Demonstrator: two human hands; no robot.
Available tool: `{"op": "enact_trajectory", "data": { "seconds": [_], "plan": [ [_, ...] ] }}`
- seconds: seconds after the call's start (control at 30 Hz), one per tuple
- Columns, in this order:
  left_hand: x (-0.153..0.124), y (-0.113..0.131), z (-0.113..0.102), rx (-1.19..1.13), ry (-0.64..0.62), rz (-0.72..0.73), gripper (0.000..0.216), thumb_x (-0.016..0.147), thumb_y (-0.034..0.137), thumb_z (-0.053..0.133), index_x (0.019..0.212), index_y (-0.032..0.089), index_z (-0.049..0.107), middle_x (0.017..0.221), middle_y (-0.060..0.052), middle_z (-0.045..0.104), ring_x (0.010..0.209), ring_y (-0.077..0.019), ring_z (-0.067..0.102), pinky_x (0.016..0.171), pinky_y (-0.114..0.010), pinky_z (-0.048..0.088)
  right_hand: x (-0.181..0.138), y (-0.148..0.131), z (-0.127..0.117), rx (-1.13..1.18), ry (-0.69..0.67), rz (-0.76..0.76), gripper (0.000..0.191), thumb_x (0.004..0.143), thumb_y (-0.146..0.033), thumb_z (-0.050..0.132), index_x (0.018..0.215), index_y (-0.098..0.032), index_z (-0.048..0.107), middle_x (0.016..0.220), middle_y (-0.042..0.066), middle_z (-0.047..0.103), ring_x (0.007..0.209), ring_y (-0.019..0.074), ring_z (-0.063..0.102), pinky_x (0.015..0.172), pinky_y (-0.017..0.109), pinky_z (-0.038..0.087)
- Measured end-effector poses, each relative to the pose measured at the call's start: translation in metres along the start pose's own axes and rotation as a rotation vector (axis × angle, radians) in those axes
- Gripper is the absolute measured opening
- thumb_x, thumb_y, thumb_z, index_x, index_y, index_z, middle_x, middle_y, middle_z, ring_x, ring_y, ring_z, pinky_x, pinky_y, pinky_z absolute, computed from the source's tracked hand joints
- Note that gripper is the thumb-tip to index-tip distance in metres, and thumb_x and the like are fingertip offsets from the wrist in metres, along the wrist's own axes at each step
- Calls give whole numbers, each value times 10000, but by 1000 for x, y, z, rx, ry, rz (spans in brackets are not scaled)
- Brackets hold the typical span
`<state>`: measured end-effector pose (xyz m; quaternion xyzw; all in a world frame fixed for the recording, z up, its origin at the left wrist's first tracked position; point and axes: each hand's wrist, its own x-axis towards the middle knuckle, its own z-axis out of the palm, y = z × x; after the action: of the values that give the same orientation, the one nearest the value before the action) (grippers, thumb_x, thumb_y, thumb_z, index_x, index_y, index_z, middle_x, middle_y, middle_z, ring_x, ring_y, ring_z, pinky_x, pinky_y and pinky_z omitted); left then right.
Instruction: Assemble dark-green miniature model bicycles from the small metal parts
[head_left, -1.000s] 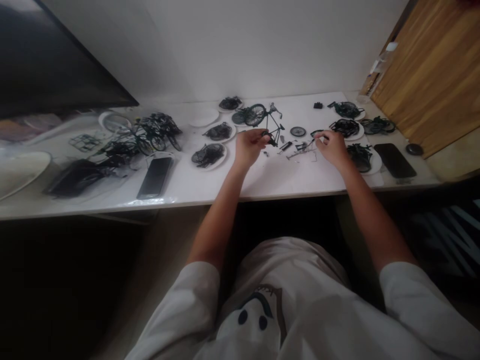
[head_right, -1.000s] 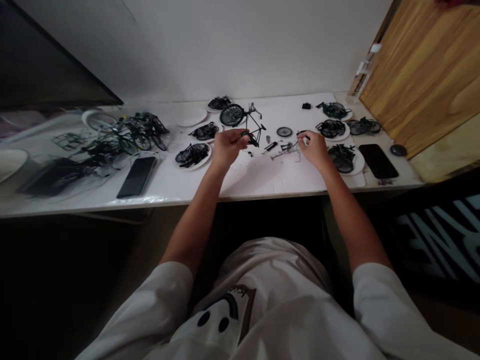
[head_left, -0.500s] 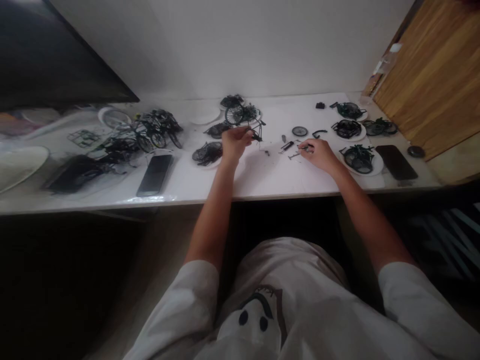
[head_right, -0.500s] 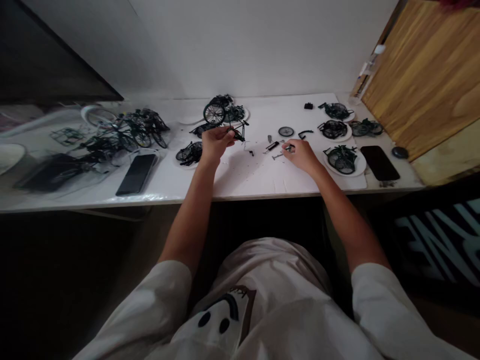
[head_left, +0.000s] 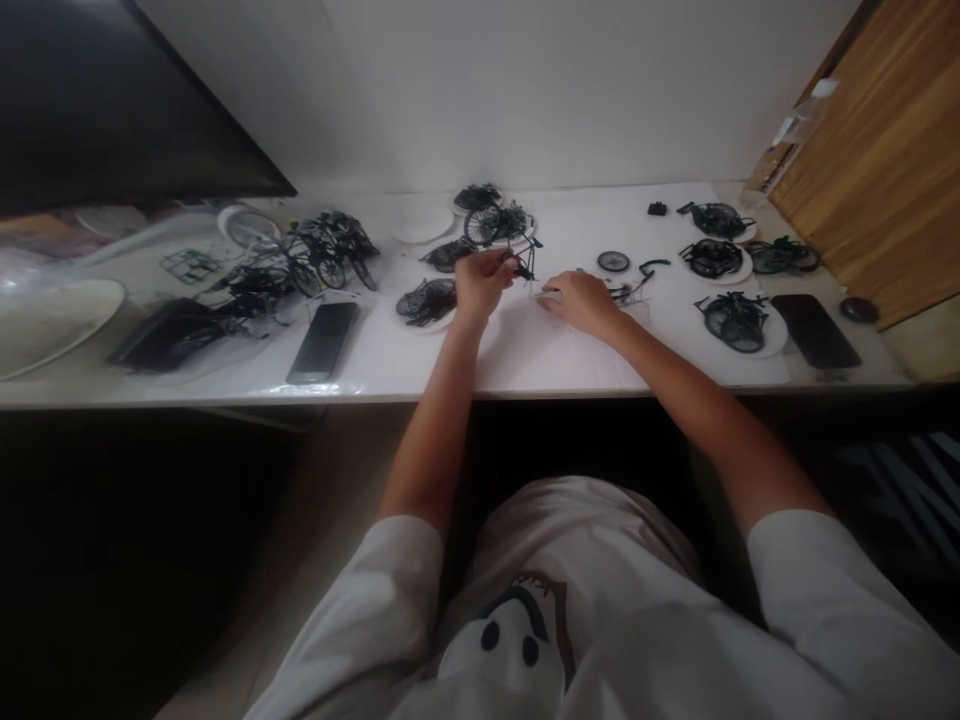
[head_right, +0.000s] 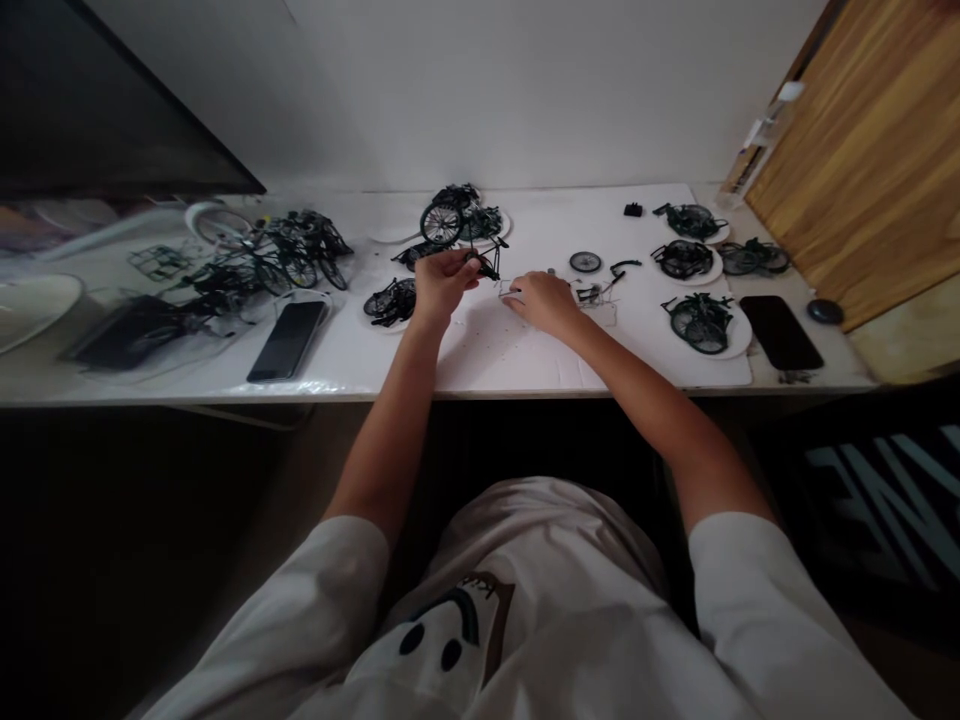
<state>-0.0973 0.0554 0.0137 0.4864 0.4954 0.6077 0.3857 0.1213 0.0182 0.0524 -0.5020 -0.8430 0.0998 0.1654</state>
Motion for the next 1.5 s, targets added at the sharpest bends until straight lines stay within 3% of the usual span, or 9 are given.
{"op": "enact_trajectory", "data": {
  "seconds": [0.33,0.5,0.6,0.67,0.8,0.9,1.2,1.5],
  "plan": [
    [-2,0,1,-11,-11,4,282,840,249,906,1080,118,840,953,-101,864,757,-132,797,673,-217,634,0,7,9,9,13,25,214,1046,-283,744,1192,-203,878,1164,122,873,1085,311,768,959,412,562],
    [-7,7,4,33,-61,4,284,845,270,922,1071,118,843,902,-85,849,757,-141,802,683,-219,642,-10,23,5,309,114,2,189,1064,-368,739,1106,-212,836,1121,118,851,1051,286,765,946,409,594],
    [-15,16,8,56,-128,7,283,847,282,925,1063,113,855,873,-84,845,746,-145,795,683,-231,648,-19,33,0,556,218,-53,274,1069,-482,723,1037,-219,794,1080,88,825,972,239,743,950,390,604],
    [-22,24,14,42,-187,16,284,856,286,927,1073,116,859,929,-107,865,779,-156,808,692,-241,653,-27,36,-5,641,336,-65,379,1059,-599,717,1043,-225,777,1028,67,791,870,203,692,856,358,587],
    [-40,39,28,25,-313,12,341,865,331,945,1110,107,865,949,-120,871,840,-176,829,730,-258,670,-41,36,-15,631,535,-62,519,1058,-753,666,1045,-242,760,755,-12,579,671,157,485,673,322,460],
    [-52,43,41,9,-379,-5,379,874,341,946,1153,96,867,962,-126,874,817,-155,806,744,-260,671,-49,36,-17,621,618,-83,536,1064,-777,639,1049,-249,728,751,-21,539,661,153,451,654,319,434],
    [-78,39,67,-58,-556,-79,414,866,406,980,1138,108,889,908,-102,862,810,-165,808,780,-291,682,-62,36,-9,503,592,12,534,1107,-738,528,1142,-242,724,935,69,723,777,196,638,695,331,551],
    [-80,37,70,-51,-556,-74,349,899,343,934,1162,116,902,903,-92,863,802,-152,804,758,-268,658,-60,44,3,511,531,47,574,1102,-769,524,1174,-240,734,1064,103,807,933,236,761,816,355,643]
  ]
}}
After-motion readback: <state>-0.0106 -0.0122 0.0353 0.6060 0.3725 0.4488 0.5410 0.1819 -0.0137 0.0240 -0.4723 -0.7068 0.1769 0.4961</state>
